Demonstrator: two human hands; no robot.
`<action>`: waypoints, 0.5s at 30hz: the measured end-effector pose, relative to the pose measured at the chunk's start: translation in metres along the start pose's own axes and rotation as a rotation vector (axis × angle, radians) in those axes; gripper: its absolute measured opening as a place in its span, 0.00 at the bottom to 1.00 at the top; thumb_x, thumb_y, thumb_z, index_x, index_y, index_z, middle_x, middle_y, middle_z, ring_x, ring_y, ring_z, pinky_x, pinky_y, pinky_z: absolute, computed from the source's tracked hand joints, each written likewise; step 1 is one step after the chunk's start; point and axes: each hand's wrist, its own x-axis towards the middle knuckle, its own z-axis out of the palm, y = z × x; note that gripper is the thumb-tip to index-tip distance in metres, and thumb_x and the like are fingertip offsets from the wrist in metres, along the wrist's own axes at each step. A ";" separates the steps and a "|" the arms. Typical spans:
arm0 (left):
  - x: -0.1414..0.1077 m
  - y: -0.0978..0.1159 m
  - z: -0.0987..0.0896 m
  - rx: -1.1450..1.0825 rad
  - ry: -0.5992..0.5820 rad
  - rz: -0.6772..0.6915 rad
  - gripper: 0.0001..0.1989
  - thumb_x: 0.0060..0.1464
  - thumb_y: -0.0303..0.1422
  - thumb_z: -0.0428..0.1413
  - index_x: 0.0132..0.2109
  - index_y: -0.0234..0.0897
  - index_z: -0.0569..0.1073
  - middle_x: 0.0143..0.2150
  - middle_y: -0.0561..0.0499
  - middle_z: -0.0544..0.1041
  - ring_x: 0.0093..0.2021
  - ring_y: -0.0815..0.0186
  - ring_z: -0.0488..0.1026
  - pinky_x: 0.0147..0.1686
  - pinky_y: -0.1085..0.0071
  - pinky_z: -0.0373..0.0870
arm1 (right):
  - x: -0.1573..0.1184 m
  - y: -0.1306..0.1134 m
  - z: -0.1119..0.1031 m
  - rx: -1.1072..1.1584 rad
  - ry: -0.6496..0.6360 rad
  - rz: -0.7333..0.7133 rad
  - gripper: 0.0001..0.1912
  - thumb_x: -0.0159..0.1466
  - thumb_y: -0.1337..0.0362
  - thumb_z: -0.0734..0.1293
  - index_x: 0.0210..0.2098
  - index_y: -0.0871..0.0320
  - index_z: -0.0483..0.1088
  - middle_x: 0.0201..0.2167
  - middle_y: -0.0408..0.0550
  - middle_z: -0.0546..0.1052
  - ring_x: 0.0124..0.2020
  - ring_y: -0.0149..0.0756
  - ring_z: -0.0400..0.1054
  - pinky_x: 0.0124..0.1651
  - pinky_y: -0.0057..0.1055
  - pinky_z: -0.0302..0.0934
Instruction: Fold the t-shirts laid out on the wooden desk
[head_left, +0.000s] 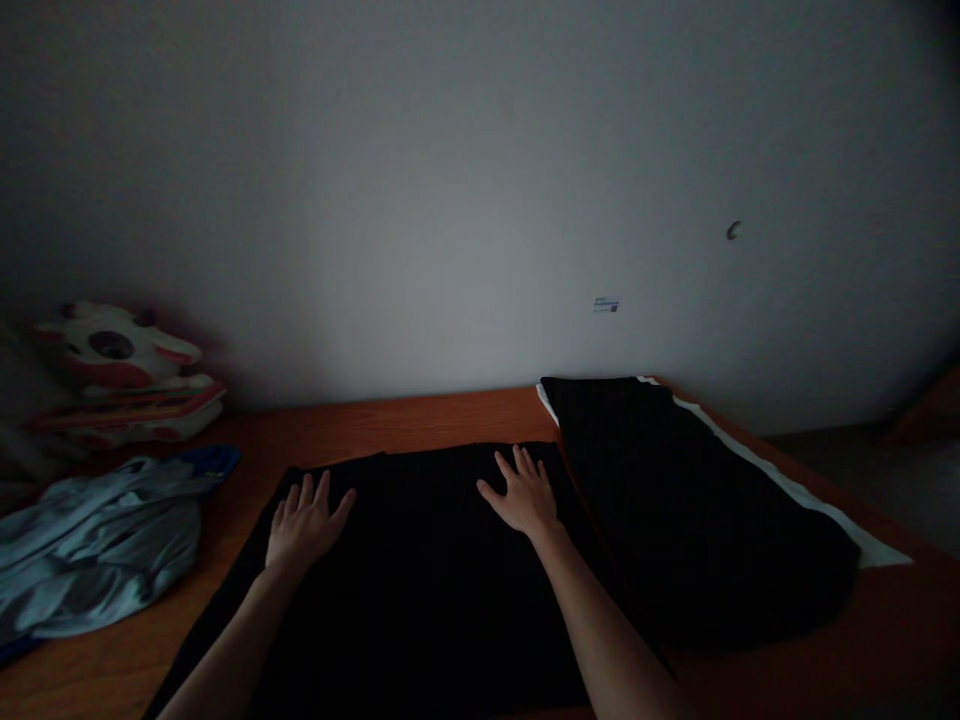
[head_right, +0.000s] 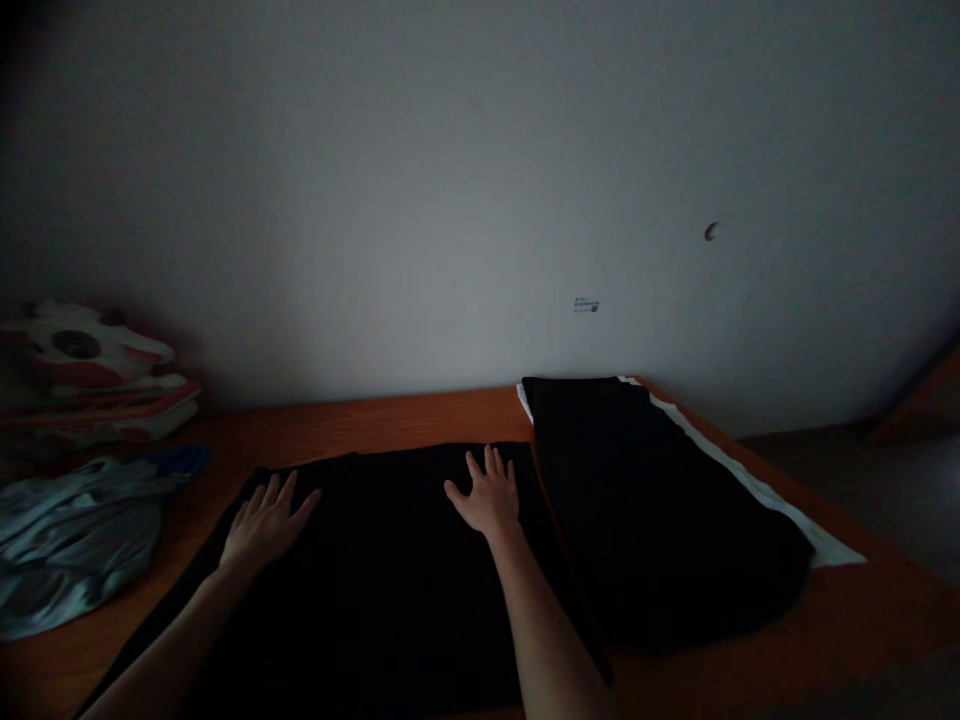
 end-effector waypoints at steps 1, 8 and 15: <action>-0.001 0.001 0.000 -0.001 0.001 0.005 0.34 0.60 0.47 0.45 0.69 0.36 0.62 0.73 0.36 0.60 0.72 0.41 0.54 0.65 0.44 0.54 | 0.000 0.001 0.000 0.002 0.025 0.042 0.39 0.68 0.40 0.57 0.71 0.53 0.55 0.75 0.57 0.48 0.75 0.51 0.37 0.72 0.48 0.29; -0.004 0.014 -0.006 -0.034 0.014 -0.240 0.38 0.63 0.49 0.37 0.72 0.28 0.55 0.74 0.32 0.55 0.73 0.41 0.50 0.67 0.43 0.49 | 0.000 0.009 -0.002 -0.018 0.035 0.201 0.44 0.66 0.37 0.58 0.72 0.56 0.52 0.74 0.63 0.48 0.74 0.60 0.37 0.70 0.55 0.28; -0.002 0.018 -0.011 -0.092 -0.014 -0.265 0.39 0.62 0.47 0.36 0.71 0.21 0.56 0.74 0.34 0.54 0.74 0.45 0.47 0.69 0.44 0.46 | -0.002 0.020 -0.006 -0.014 0.036 0.161 0.41 0.68 0.41 0.56 0.73 0.59 0.51 0.75 0.59 0.48 0.75 0.52 0.38 0.72 0.47 0.29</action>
